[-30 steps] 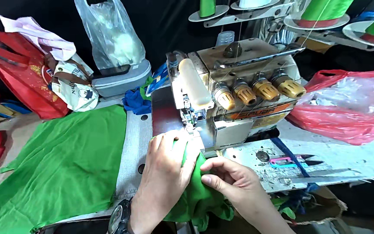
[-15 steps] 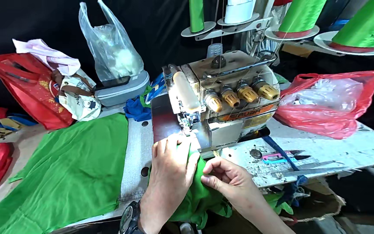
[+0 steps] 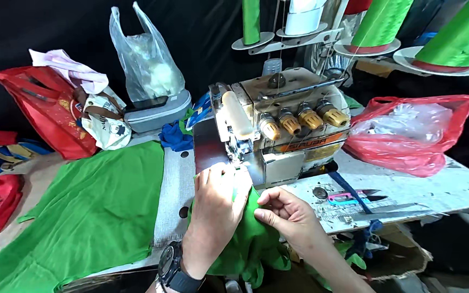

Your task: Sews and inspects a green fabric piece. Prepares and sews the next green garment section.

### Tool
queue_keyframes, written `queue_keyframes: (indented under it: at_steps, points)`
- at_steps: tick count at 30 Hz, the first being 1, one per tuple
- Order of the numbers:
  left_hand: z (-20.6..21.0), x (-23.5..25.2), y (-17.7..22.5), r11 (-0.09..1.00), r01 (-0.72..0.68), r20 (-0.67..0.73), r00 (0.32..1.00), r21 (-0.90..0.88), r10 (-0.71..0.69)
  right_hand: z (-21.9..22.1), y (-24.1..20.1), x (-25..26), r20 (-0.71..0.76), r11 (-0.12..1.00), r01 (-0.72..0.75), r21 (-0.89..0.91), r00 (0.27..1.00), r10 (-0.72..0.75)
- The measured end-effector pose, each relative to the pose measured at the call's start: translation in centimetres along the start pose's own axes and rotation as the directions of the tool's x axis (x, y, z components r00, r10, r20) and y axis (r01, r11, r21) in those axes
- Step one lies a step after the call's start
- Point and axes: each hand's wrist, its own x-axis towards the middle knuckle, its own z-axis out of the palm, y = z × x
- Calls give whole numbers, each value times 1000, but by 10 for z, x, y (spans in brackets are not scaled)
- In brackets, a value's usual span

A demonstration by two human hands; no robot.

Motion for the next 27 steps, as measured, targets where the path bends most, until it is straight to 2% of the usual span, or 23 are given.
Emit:
queue_keyframes:
  at_steps: [3,9,12,16,18,19,20,21,22,24,25,27]
  points:
    - [0,-8,1,1000,2,-12,1000,26,-2,-1,10,-7,-24,1000,-22,6,999,23]
    - [12,-26,17,974,53,-71,997,220,-38,3,17,-15,-107,1000,-4,-28,994,1]
    - [10,-13,8,992,67,-58,996,106,-61,3,12,-3,-119,999,-18,-47,993,12]
    - [-1,6,-31,998,25,50,999,-51,-23,6,7,7,-80,987,-92,-133,993,82]
    - [-6,-1,-43,975,167,87,984,-149,-155,7,3,0,-34,971,-189,-149,982,186]
    - [-9,-8,-45,927,294,96,956,-233,-278,5,1,-4,-10,961,-233,-147,972,234]
    - [-13,-19,-42,827,438,121,898,-353,-424,3,-2,-10,20,953,-273,-134,960,278]
    - [-17,-31,-35,666,568,181,809,-484,-559,0,-4,-18,49,948,-301,-105,951,307]
    - [-22,-45,-26,461,659,277,705,-594,-653,-3,-7,-26,80,946,-319,-64,943,324]
    - [-33,-69,-4,75,712,502,561,-698,-658,-10,-11,-41,145,932,-362,-16,921,360]
    - [-38,-79,5,-44,717,588,534,-696,-607,-14,-12,-46,172,920,-391,-30,904,391]
    - [-47,-93,17,-130,712,668,558,-690,-493,-19,-12,-54,218,899,-431,-78,872,438]
